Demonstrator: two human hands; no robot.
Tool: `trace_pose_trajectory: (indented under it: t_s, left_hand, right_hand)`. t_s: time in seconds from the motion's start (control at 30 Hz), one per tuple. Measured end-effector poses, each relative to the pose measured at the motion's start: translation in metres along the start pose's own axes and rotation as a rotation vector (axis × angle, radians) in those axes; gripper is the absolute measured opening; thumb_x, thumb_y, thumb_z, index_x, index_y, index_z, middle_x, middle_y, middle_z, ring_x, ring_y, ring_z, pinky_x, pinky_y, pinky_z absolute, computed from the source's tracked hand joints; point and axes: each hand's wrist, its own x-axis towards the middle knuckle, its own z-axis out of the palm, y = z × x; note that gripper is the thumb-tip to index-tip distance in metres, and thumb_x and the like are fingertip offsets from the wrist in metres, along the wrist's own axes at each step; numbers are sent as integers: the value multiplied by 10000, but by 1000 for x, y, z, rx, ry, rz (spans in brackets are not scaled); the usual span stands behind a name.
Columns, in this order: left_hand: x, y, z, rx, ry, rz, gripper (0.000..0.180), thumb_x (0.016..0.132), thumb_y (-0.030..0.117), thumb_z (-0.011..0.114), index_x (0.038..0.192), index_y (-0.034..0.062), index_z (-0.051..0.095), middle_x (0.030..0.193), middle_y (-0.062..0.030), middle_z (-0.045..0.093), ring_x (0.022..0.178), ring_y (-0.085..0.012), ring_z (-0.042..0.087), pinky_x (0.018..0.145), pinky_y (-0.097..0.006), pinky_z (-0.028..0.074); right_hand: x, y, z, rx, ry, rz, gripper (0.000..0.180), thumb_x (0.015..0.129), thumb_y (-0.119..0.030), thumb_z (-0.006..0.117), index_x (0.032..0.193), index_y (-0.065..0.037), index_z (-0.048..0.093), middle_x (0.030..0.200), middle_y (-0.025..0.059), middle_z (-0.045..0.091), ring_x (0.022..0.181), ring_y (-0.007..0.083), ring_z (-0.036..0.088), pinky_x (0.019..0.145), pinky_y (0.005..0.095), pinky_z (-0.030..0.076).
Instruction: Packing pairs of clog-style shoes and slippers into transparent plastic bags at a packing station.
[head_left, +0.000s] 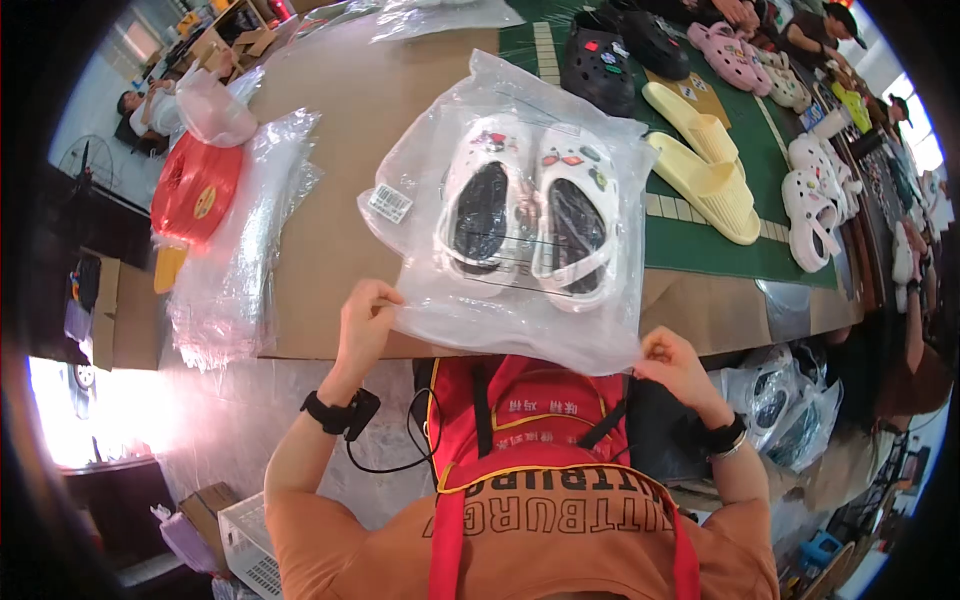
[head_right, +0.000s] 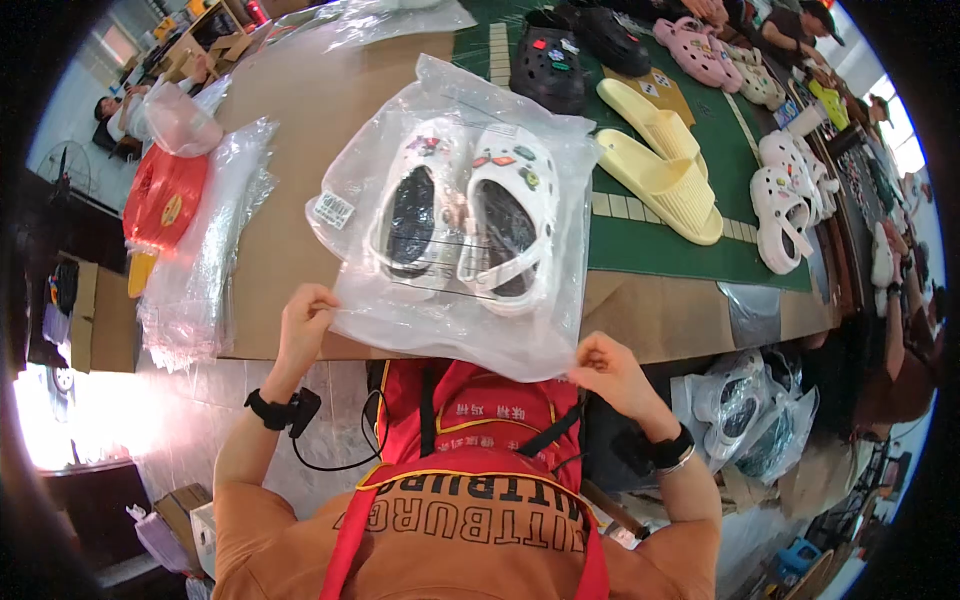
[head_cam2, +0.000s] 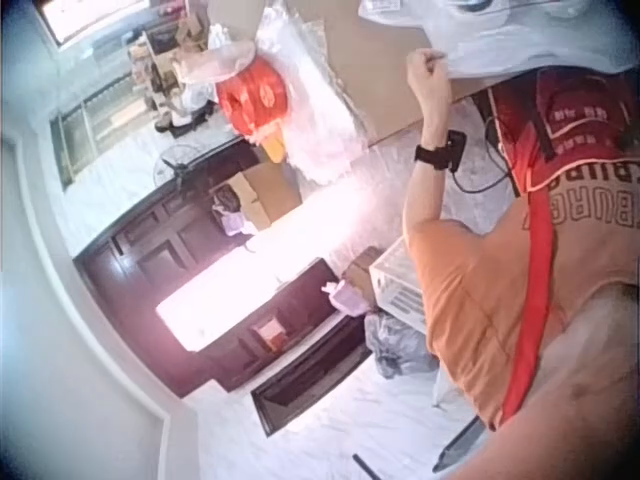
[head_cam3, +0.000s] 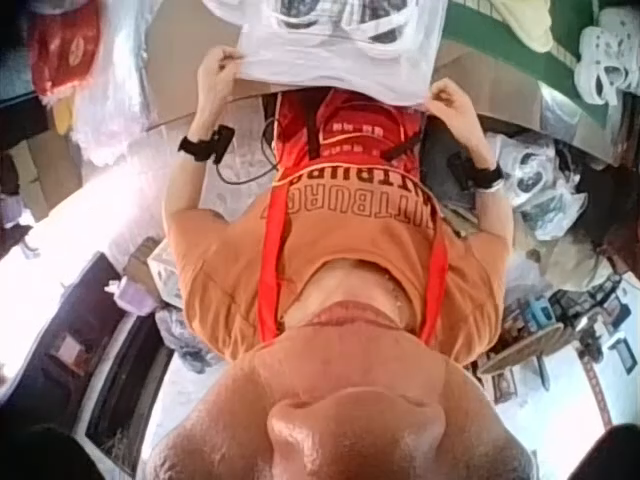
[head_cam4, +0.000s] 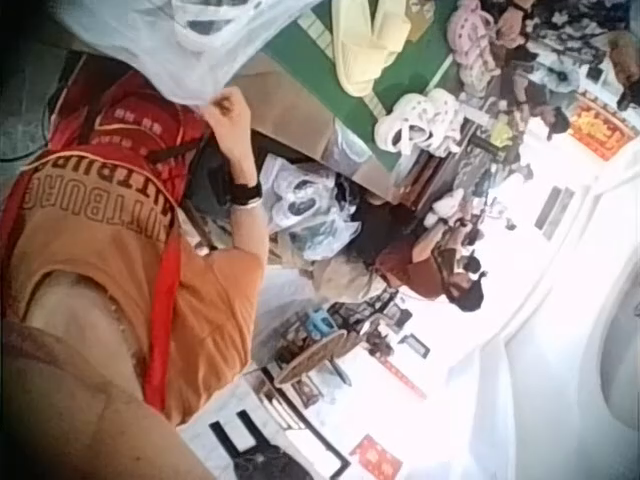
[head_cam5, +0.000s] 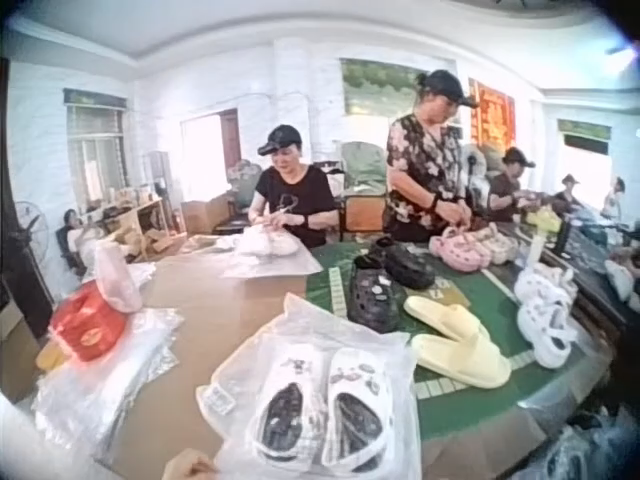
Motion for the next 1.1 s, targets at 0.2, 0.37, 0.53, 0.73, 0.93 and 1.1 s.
trace_pose_trajectory:
  t_s: [0.2, 0.37, 0.53, 0.73, 0.93, 1.1]
  left_hand:
    - [-5, 66, 35, 631, -230, 787, 554, 643, 222, 677, 1150, 104, 487, 1248, -157, 403, 1165, -361, 352, 938, -495, 271]
    - [-11, 46, 82, 873, -349, 963, 747, 554, 307, 769, 1209, 139, 451, 1303, -180, 347, 1203, -384, 304, 979, -550, 215]
    - [-11, 54, 101, 715, -181, 962, 733, 570, 231, 767, 1190, 97, 400, 1300, -217, 325, 1206, -394, 286, 974, -546, 219]
    - [-6, 66, 112, 679, -181, 795, 671, 564, 63, 672, 1187, 89, 426, 1251, -175, 378, 1165, -367, 337, 951, -503, 245]
    - [18, 78, 110, 514, -84, 932, 366, 558, -80, 554, 893, 67, 565, 1081, -139, 490, 1032, -344, 444, 869, -441, 344]
    - [16, 92, 105, 370, -115, 949, 267, 568, -118, 522, 799, 14, 539, 956, -158, 550, 873, -348, 515, 759, -418, 419]
  right_hand:
    - [25, -27, 0, 333, -9, 226, 404, 912, -349, 433, 1192, -60, 397, 1008, 95, 535, 826, 161, 546, 684, 286, 490]
    - [52, -21, 31, 273, -83, 143, 463, 845, -395, 541, 1134, -39, 477, 902, 33, 540, 727, 92, 521, 578, 214, 434]
    - [67, 1, 47, 594, -128, 167, 350, 852, -258, 559, 1114, -29, 514, 939, 29, 573, 782, 101, 560, 634, 250, 473]
    - [50, -35, 61, 765, 24, 209, 248, 860, -188, 547, 1081, -81, 511, 1005, 22, 560, 871, 126, 574, 753, 307, 489]
    - [54, -16, 57, 823, -43, 120, 306, 875, -294, 517, 1092, -81, 488, 995, 58, 573, 816, 170, 580, 709, 320, 491]
    - [57, 9, 57, 804, -446, 102, 624, 872, -531, 394, 1215, -11, 416, 1166, 176, 488, 968, 280, 559, 749, 369, 493]
